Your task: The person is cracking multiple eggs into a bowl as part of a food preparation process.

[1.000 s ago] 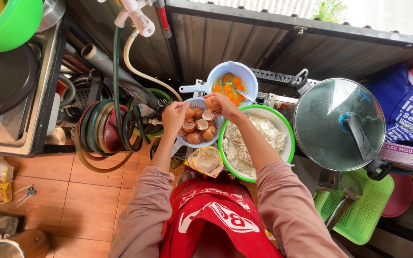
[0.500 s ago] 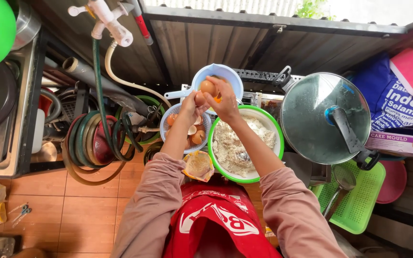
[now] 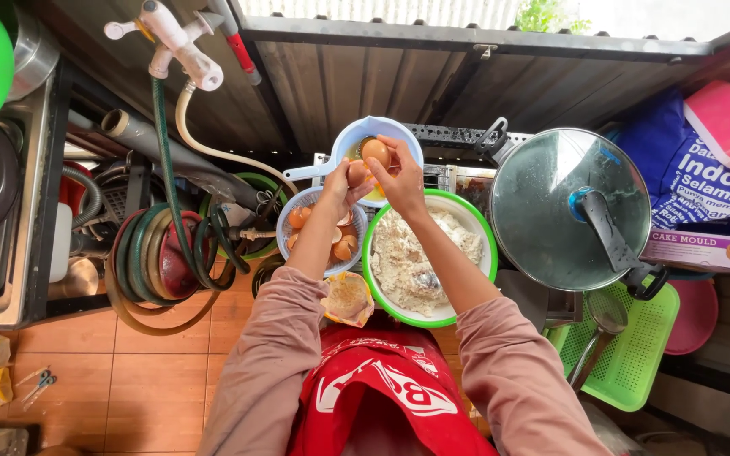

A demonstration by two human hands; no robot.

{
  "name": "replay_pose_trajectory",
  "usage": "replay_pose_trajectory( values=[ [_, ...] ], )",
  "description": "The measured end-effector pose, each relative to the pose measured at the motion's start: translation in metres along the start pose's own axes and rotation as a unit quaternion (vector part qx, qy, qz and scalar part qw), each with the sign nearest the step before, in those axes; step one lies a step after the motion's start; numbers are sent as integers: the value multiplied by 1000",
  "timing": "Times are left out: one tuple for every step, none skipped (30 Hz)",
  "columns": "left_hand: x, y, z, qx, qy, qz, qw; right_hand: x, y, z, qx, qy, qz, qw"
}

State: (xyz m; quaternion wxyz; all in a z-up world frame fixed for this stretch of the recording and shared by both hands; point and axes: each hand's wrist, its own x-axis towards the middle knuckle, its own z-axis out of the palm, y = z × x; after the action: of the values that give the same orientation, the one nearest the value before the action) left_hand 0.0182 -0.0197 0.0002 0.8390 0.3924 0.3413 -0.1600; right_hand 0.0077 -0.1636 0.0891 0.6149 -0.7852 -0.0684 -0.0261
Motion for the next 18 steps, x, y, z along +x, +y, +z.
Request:
replay_pose_trajectory(
  values=[
    [5, -3, 0, 0, 1, -1, 1000, 0, -1, 0, 0, -1, 1, 1000],
    [11, -6, 0, 1, 5, 0, 1000, 0, -2, 1, -39, -26, -13, 999],
    [17, -9, 0, 4, 7, 0, 1000, 0, -3, 2, -78, -49, -26, 995],
    [19, -10, -3, 5, 7, -1, 1000, 1, 3, 0, -78, -48, -25, 996],
    [22, -11, -6, -4, 2, -1, 1000, 3, 7, -1, -37, -53, 25, 998],
    [24, -11, -9, -14, -2, -1, 1000, 6, 12, -3, 3, -57, 75, 996],
    [28, -10, -13, -14, -3, 0, 1000, 12, 25, -2, 3, -57, 73, 996],
    [31, -9, -17, -26, -3, 2, 1000, 18, 37, -1, 91, -59, 130, 986],
    [33, -10, -22, -39, -1, 3, 999, 22, 51, 0, 178, -63, 187, 964],
    [18, -4, -18, -40, 0, 2, 999, 22, 51, -3, 178, -64, 188, 964],
    [5, 5, -13, 17, 9, 29, 999, 24, 51, -6, 201, -71, 240, 947],
    [-8, 13, -9, 73, 18, 55, 996, 26, 51, -9, 223, -79, 291, 927],
    [-9, 13, -10, 72, 20, 55, 996, 28, 56, -11, 223, -80, 291, 927],
    [-10, 13, -12, 122, 17, 82, 989, 30, 61, -13, 211, -86, 302, 926],
    [-10, 14, -12, 173, 13, 108, 979, 32, 65, -15, 200, -91, 313, 924],
    [-12, 16, -11, 174, 12, 108, 979, 34, 69, -14, 200, -90, 312, 924],
    [-16, 17, -10, 220, -30, 140, 965, 35, 73, -14, 187, -93, 313, 926],
    [-19, 18, -9, 264, -71, 171, 947, 37, 77, -13, 173, -97, 314, 928]
  ],
)
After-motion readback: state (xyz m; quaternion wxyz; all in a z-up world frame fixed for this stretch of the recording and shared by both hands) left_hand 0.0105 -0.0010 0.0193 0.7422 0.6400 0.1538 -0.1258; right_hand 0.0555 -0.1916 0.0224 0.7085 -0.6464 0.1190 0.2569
